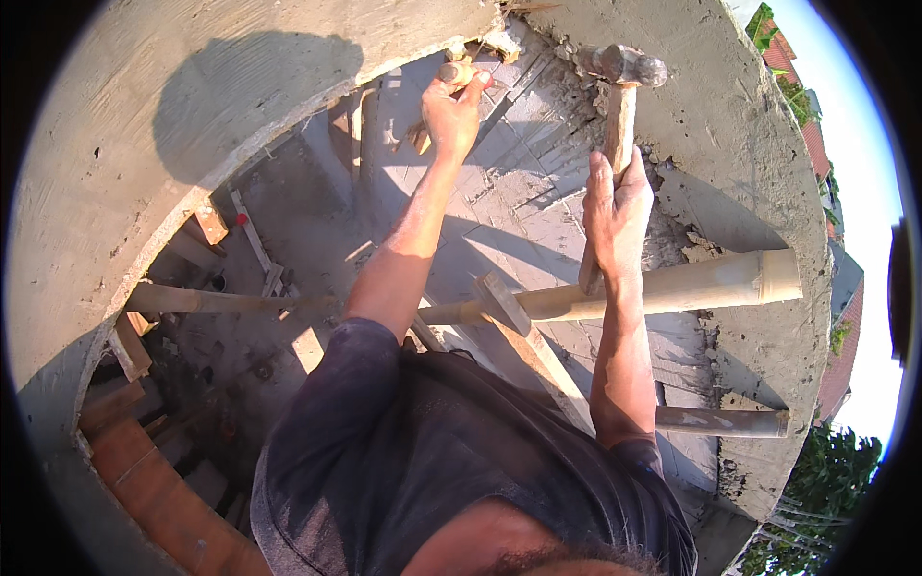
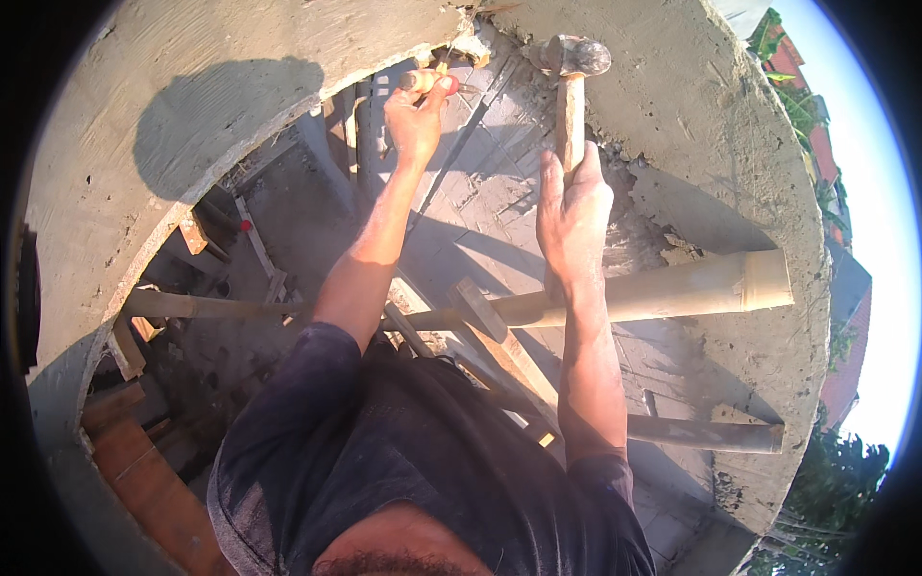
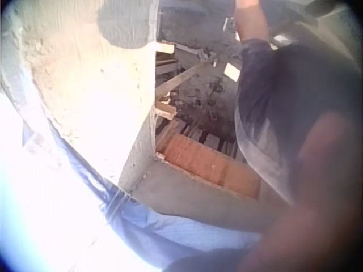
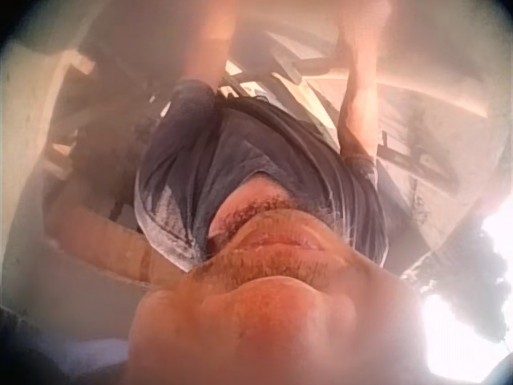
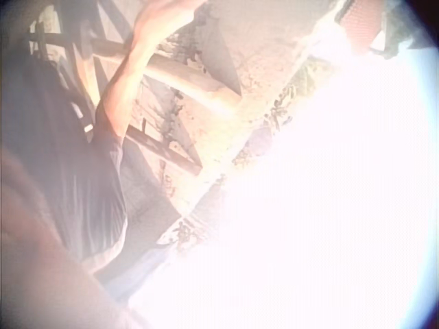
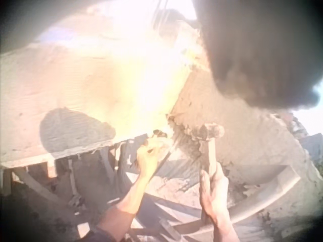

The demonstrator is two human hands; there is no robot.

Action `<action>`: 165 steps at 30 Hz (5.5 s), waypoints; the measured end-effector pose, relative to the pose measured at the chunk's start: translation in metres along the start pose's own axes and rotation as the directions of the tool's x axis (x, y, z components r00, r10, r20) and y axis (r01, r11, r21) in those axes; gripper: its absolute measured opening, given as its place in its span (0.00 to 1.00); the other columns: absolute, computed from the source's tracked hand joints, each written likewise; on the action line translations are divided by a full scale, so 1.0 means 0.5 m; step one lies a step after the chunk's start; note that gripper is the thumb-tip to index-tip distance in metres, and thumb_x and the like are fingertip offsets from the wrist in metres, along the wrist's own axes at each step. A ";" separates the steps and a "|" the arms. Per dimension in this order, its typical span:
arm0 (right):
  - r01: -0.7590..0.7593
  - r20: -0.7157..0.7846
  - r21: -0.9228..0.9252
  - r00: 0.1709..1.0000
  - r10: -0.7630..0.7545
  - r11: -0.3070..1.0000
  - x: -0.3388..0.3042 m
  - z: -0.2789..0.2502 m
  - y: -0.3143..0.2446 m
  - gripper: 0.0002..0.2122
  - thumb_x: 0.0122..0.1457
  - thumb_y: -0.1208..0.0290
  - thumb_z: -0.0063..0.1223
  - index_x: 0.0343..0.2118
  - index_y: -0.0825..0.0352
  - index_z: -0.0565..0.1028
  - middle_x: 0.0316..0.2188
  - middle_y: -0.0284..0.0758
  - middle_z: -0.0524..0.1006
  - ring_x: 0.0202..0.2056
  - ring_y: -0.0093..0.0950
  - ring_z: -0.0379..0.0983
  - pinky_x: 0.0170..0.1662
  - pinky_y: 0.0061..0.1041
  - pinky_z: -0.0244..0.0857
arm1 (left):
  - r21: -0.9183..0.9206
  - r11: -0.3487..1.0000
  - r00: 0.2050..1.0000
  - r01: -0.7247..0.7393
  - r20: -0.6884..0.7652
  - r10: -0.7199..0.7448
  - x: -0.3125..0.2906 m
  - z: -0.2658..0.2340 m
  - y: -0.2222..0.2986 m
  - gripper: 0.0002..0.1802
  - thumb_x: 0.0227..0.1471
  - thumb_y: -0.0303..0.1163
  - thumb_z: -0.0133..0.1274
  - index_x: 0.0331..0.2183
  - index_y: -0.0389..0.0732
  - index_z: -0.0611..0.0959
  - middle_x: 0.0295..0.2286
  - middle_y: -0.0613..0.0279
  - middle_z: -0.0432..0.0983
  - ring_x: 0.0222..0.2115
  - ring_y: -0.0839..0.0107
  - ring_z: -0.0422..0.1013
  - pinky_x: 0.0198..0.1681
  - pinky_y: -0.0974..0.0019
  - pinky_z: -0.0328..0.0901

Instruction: The person uses a hammer and a chisel to chip away pieces of concrete from the corner of a wall at a construction site.

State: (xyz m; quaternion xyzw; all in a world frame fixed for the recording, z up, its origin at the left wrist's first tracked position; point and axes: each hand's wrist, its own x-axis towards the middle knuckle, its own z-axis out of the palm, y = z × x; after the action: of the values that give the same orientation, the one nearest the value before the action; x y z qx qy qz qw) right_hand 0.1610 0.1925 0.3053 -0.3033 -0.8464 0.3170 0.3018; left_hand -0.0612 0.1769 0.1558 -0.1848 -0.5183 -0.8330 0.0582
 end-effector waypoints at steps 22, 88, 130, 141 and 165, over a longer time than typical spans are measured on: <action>0.386 0.131 -0.127 0.920 -0.370 0.914 -0.026 -0.040 -0.203 0.12 0.67 0.69 0.56 0.47 0.68 0.68 0.20 0.44 0.76 0.24 0.44 0.77 0.31 0.35 0.70 | 0.035 0.997 0.996 -0.068 0.065 0.065 -0.008 0.016 0.022 0.13 0.53 0.33 0.68 0.36 0.34 0.86 0.31 0.60 0.84 0.32 0.75 0.77 0.40 0.66 0.70; 0.285 0.147 -0.232 0.955 -0.256 0.930 -0.010 -0.135 -0.168 0.11 0.69 0.67 0.54 0.40 0.72 0.70 0.16 0.41 0.70 0.18 0.33 0.64 0.26 0.33 0.63 | -0.076 0.993 0.991 -0.088 0.095 0.095 0.001 0.040 0.077 0.10 0.56 0.25 0.62 0.41 0.34 0.83 0.35 0.58 0.85 0.36 0.70 0.81 0.44 0.67 0.73; 0.630 0.116 -0.264 0.773 -0.624 0.731 0.099 -0.047 -0.242 0.13 0.69 0.62 0.53 0.42 0.70 0.71 0.25 0.53 0.78 0.33 0.58 0.77 0.36 0.43 0.71 | 0.209 0.953 0.964 -0.219 0.197 0.178 0.070 0.081 0.071 0.17 0.49 0.36 0.68 0.38 0.35 0.85 0.29 0.50 0.85 0.31 0.61 0.83 0.37 0.60 0.74; 0.563 0.112 -0.400 0.814 -0.571 0.723 0.131 -0.081 -0.262 0.15 0.68 0.61 0.52 0.44 0.71 0.72 0.29 0.56 0.79 0.35 0.57 0.77 0.38 0.47 0.70 | 0.303 0.918 0.935 -0.256 0.319 0.156 0.107 0.083 0.053 0.19 0.52 0.39 0.66 0.41 0.35 0.85 0.33 0.51 0.85 0.35 0.60 0.83 0.42 0.61 0.73; 0.408 0.196 -0.440 0.913 -0.357 0.800 0.134 -0.056 -0.168 0.17 0.68 0.59 0.51 0.40 0.74 0.72 0.29 0.56 0.80 0.37 0.57 0.78 0.41 0.49 0.71 | 0.444 0.839 0.877 -0.313 0.474 0.077 0.115 0.097 0.031 0.19 0.51 0.38 0.63 0.43 0.37 0.84 0.35 0.47 0.84 0.36 0.54 0.82 0.42 0.58 0.74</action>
State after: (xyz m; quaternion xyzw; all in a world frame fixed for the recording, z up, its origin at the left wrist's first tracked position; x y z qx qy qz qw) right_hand 0.1109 0.1980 0.4045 -0.1735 -0.9558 0.0490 0.2322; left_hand -0.0978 0.2183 0.2091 -0.3981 -0.6964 -0.5925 0.0737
